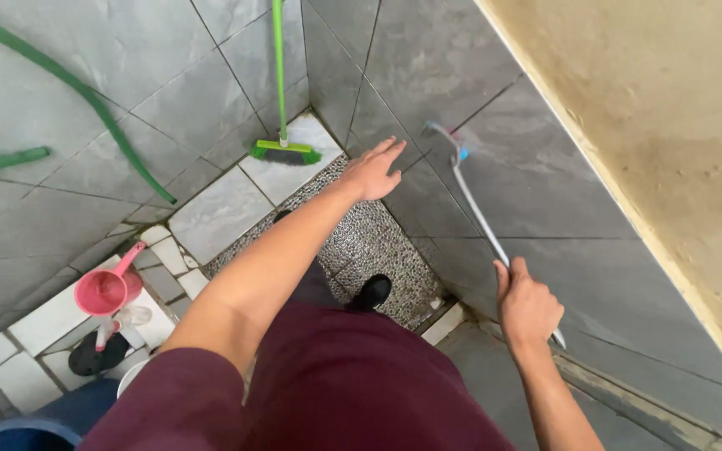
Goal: Scrubbing bathroom walls and floor with a brush and water.
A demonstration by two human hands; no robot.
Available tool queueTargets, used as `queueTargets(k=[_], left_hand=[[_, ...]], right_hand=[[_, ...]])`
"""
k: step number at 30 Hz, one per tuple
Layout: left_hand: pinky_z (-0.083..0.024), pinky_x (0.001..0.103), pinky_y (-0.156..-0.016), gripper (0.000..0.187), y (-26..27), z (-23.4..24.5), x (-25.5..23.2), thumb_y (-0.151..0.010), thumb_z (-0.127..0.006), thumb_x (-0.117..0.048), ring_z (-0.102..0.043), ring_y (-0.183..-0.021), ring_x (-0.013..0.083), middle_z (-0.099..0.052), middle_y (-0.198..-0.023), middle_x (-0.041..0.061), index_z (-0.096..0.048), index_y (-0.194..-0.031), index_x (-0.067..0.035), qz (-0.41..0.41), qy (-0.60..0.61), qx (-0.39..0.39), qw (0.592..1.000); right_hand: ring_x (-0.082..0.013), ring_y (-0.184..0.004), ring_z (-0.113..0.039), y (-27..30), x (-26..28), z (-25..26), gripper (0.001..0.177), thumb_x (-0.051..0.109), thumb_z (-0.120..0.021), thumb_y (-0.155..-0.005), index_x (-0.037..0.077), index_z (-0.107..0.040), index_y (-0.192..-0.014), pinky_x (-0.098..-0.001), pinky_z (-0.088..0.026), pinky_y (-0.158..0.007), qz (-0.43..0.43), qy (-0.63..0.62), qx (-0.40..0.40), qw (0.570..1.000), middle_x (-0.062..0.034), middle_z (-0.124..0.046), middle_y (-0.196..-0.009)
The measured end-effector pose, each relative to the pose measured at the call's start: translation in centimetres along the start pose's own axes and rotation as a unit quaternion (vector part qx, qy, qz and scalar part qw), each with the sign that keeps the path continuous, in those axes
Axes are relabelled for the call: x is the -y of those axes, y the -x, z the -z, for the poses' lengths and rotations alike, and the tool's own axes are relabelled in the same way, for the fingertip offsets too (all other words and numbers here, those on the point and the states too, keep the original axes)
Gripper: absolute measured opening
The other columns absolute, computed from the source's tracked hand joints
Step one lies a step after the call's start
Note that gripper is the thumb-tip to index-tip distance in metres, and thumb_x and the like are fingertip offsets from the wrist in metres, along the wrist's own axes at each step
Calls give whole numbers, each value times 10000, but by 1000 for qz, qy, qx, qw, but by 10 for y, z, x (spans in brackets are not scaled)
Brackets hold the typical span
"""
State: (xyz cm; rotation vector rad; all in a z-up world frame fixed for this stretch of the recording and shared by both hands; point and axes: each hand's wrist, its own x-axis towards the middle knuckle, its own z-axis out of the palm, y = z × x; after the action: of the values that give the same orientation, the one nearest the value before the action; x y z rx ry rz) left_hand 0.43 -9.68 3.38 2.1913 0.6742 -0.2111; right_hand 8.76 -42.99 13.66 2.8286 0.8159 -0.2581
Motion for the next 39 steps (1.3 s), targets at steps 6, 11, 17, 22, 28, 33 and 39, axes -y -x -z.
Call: queueTargets(k=[6, 11, 17, 22, 28, 33, 39], left_hand=[[-290, 486, -1207, 700, 16, -52, -37, -959, -572, -364, -302, -1524, 315, -174, -1708, 46, -320, -1590, -193, 11, -8, 33, 999], [-300, 458, -1220, 691, 28, -73, -29, -957, -572, -364, -312, -1521, 319, -173, -1712, 76, -348, -1586, -187, 8, -23, 39, 999], [-277, 439, -1230, 685, 47, -72, -41, -963, -569, -372, -290, -1529, 327, -164, -1713, 89, -351, -1590, -201, 20, -49, 48, 997], [-273, 430, -1230, 684, 50, -71, -25, -962, -553, -384, -278, -1535, 319, -144, -1711, 97, -341, -1592, -219, 29, -67, 68, 995], [-267, 423, -1239, 690, 50, -67, -32, -957, -556, -385, -269, -1536, 331, -141, -1716, 117, -348, -1592, -211, 41, -73, 75, 994], [-249, 412, -1250, 671, 34, -81, -10, -963, -569, -389, -254, -1545, 346, -174, -1696, 161, -381, -1574, -184, 15, -52, 75, 996], [-252, 415, -1244, 654, 33, -81, 7, -969, -554, -387, -264, -1537, 362, -193, -1690, 185, -393, -1567, -175, 8, -37, 75, 997]], right_hand=[[-471, -731, -712, 9, -75, -84, 413, 563, -445, -1030, 178, -594, -1035, -596, -544, -621, 28, -1, -1, 1000, -203, -734, -782], [-476, -739, -705, 29, -78, -60, 432, 560, -434, -1059, 155, -577, -1020, -607, -532, -602, 11, -38, -16, 999, -190, -738, -822], [-467, -713, -709, 32, -102, -94, 423, 563, -442, -1052, 165, -583, -1022, -595, -530, -596, 21, -33, -24, 999, -204, -733, -780], [-460, -721, -709, 45, -100, -101, 434, 561, -448, -1084, 150, -576, -1029, -583, -530, -596, -27, -55, -42, 997, -186, -735, -796], [-440, -714, -717, 45, -107, -101, 389, 560, -481, -1053, 190, -599, -1033, -564, -533, -579, -3, -49, 6, 999, -187, -740, -771], [-457, -736, -715, 40, -111, -122, 391, 539, -477, -1065, 168, -599, -1054, -578, -539, -609, -13, -59, -13, 998, -196, -732, -793], [-471, -795, -715, 47, -91, -89, 432, 563, -451, -1066, 160, -605, -1054, -591, -548, -654, -26, -73, 9, 997, -201, -739, -828]])
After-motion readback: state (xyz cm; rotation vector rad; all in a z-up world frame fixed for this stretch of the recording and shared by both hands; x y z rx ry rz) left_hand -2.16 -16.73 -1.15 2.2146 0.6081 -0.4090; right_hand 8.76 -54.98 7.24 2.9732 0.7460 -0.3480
